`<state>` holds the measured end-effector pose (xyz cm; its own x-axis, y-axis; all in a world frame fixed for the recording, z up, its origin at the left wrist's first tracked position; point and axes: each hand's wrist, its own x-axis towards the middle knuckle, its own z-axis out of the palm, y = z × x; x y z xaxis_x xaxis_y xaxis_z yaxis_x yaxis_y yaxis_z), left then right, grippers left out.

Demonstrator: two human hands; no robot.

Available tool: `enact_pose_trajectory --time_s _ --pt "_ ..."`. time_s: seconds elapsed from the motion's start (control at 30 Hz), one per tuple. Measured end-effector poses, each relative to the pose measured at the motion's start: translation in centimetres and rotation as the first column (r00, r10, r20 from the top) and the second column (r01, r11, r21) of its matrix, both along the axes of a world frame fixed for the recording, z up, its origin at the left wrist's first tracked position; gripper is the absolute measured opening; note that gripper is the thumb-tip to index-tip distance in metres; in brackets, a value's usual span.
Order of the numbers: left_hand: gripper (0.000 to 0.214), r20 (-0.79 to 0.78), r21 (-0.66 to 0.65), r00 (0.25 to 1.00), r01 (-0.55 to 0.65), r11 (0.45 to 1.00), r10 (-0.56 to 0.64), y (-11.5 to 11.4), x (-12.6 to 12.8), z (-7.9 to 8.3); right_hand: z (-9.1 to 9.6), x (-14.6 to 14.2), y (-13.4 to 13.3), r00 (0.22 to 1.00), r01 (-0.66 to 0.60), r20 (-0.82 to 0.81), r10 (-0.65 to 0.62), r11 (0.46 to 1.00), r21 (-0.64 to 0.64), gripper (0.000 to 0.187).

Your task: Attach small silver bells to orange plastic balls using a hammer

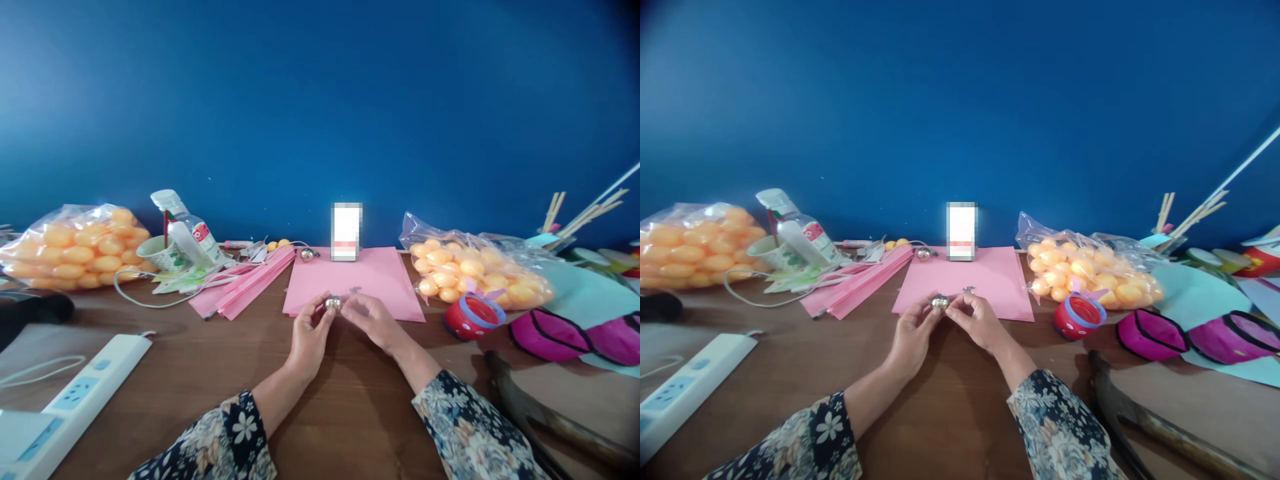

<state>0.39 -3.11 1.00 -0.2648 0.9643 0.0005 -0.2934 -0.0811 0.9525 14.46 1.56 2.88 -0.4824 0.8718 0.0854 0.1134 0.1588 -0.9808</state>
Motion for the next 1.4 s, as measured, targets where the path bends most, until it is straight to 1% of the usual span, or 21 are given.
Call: enact_pose_trajectory --time_s 0.13,0.43,0.6,0.8,1.0,1.1,1.2,1.27,1.33,1.4 --pt "0.041 -0.004 -0.004 1.0 -0.003 1.0 0.003 0.03 0.03 -0.01 -0.12 -0.02 0.01 1.0 0.029 0.006 -0.029 0.999 -0.037 0.025" --pt "0.042 -0.007 -0.021 1.0 -0.012 1.0 0.012 0.1 0.0 -0.28 0.21 -0.26 -0.07 0.997 0.071 0.0 -0.071 0.995 -0.064 0.027" --pt "0.041 0.006 -0.022 0.999 -0.042 0.999 0.042 0.15 0.05 -0.5 0.27 -0.38 -0.1 0.995 0.103 0.01 -0.102 0.994 -0.049 0.024" --pt "0.041 -0.044 -0.029 0.998 -0.044 0.999 0.043 0.18 0.08 -0.72 0.24 -0.54 -0.2 0.989 0.144 0.027 -0.143 0.989 -0.034 0.024" --pt "0.041 -0.006 -0.04 0.999 -0.049 0.998 0.048 0.15 0.07 -0.79 0.21 -0.72 -0.27 0.983 0.176 0.059 -0.174 0.984 -0.018 0.026" --pt "0.041 -0.01 -0.04 0.999 -0.052 0.998 0.052 0.11 0.12 -0.72 0.09 -0.82 -0.27 0.979 0.205 0.023 -0.205 0.978 -0.028 0.025" --pt "0.041 -0.039 -0.031 0.998 -0.055 0.998 0.054 0.16 0.12 -0.64 -0.15 -0.9 -0.24 0.972 0.23 -0.042 -0.233 0.97 -0.074 0.032" --pt "0.041 -0.052 -0.031 0.998 -0.047 0.998 0.045 0.25 0.1 -0.63 -0.3 -0.93 -0.24 0.97 0.232 -0.054 -0.236 0.969 -0.084 0.034" --pt "0.041 -0.028 -0.034 0.999 -0.03 0.999 0.029 0.33 0.1 -0.66 -0.4 -0.95 -0.24 0.972 0.224 -0.053 -0.228 0.972 -0.072 0.033" --pt "0.043 0.04 -0.035 0.999 -0.002 0.999 0.004 0.36 0.14 -0.68 -0.46 -0.97 -0.25 0.977 0.206 -0.053 -0.208 0.977 -0.052 0.03"
